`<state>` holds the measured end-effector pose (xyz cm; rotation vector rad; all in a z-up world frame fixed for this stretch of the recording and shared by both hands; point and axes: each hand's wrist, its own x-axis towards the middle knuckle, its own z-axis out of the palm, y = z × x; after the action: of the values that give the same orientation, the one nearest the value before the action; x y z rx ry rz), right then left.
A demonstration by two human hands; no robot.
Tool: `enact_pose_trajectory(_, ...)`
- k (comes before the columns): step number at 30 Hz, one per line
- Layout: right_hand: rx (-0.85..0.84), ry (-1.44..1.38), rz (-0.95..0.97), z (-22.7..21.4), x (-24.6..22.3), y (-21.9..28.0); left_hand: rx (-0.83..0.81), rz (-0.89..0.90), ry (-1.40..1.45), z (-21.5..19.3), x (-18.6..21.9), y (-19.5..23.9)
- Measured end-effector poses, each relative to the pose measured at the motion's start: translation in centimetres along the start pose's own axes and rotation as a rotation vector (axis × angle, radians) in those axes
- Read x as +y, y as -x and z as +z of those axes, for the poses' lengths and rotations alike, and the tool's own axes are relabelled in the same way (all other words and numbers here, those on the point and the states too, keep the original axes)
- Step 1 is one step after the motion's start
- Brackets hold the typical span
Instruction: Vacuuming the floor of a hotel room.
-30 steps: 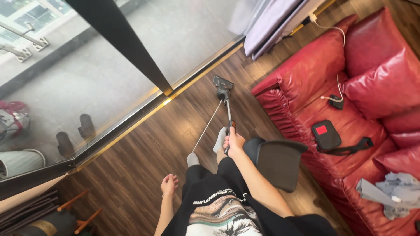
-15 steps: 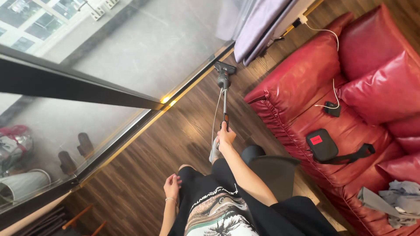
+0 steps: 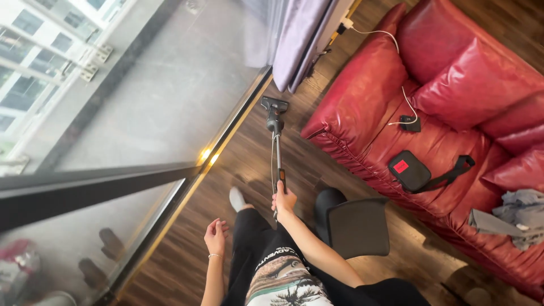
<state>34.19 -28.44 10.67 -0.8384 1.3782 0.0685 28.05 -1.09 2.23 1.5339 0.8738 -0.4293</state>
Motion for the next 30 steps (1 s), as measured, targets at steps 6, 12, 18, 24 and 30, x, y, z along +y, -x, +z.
enact_pose_trajectory(6,0.025,-0.081,0.003,3.3,1.0,-0.8,-0.236,0.013,-0.131,0.5,4.1,-9.1)
enact_pose_trajectory(12,0.102,-0.135,-0.032,8.4,1.7,0.0,-0.372,-0.004,-0.336,-0.4,10.1,-14.3)
enact_pose_trajectory(18,0.174,-0.213,-0.051,11.9,1.3,-3.3,-0.433,0.073,-0.461,-1.2,14.2,-16.1)
enact_pose_trajectory(24,0.227,-0.286,-0.098,15.0,-2.7,-3.3,-0.473,0.009,-0.498,-1.6,14.7,-17.0)
enact_pose_trajectory(30,0.284,-0.487,0.023,15.8,-4.5,-1.7,-0.551,0.002,-0.496,1.5,14.5,-18.0)
